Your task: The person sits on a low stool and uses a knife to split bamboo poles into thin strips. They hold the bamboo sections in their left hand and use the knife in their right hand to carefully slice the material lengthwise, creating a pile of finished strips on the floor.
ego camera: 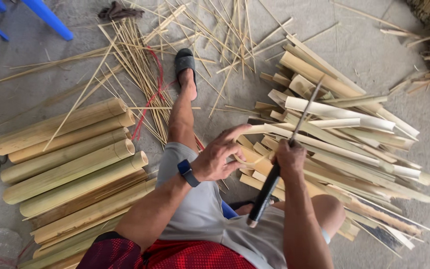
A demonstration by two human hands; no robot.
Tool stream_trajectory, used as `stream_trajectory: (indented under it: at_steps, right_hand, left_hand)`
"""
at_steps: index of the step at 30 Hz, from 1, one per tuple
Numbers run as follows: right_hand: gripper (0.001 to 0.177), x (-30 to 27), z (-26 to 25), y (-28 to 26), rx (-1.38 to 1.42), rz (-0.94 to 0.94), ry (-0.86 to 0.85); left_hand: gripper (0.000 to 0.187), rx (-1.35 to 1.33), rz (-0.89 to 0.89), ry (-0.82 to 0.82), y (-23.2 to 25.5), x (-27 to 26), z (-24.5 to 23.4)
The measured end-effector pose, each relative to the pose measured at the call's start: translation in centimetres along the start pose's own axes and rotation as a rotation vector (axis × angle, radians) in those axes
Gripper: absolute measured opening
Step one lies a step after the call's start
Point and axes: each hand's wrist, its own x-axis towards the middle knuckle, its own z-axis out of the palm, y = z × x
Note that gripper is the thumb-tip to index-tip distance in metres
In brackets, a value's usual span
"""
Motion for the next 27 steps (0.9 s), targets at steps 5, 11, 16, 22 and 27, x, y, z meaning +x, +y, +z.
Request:
stream_trajectory:
  at_steps: [5,11,16,22,27]
  right_hand:
    - [0.016,4.2,-6.3,0.1,0.073,0.052,0.311]
    - [0.031,3.1,-8.5,-2.1,0.354,-0.069,0.364]
    - [0.032,-1.5,-1.0,-13.8,0.217,-0.296,-0.176]
    - [0.049,-7.9,-0.4,-20.6,-0.013,-0.441,-0.412]
    - [0.05,-11.5,-4.8,-13.9,0.014,-0.27,-0.517]
  left_hand:
    - [0.032,-0.034,0.01,0.007,-0.7,-2.5,-3.0]
    - [0.028,0.006,-0.073,0.121,-1.1,-4.1,-4.2]
    - [0.022,-0.004,-0.085,0.068,-0.6,-1.9,-0.3]
    - [0.019,-0.007,-0.143,0.222,-1.3,-1.6,-0.9]
    - [0.017,0.2,-0.155,0.556,-4.2,-1.7,-2.9]
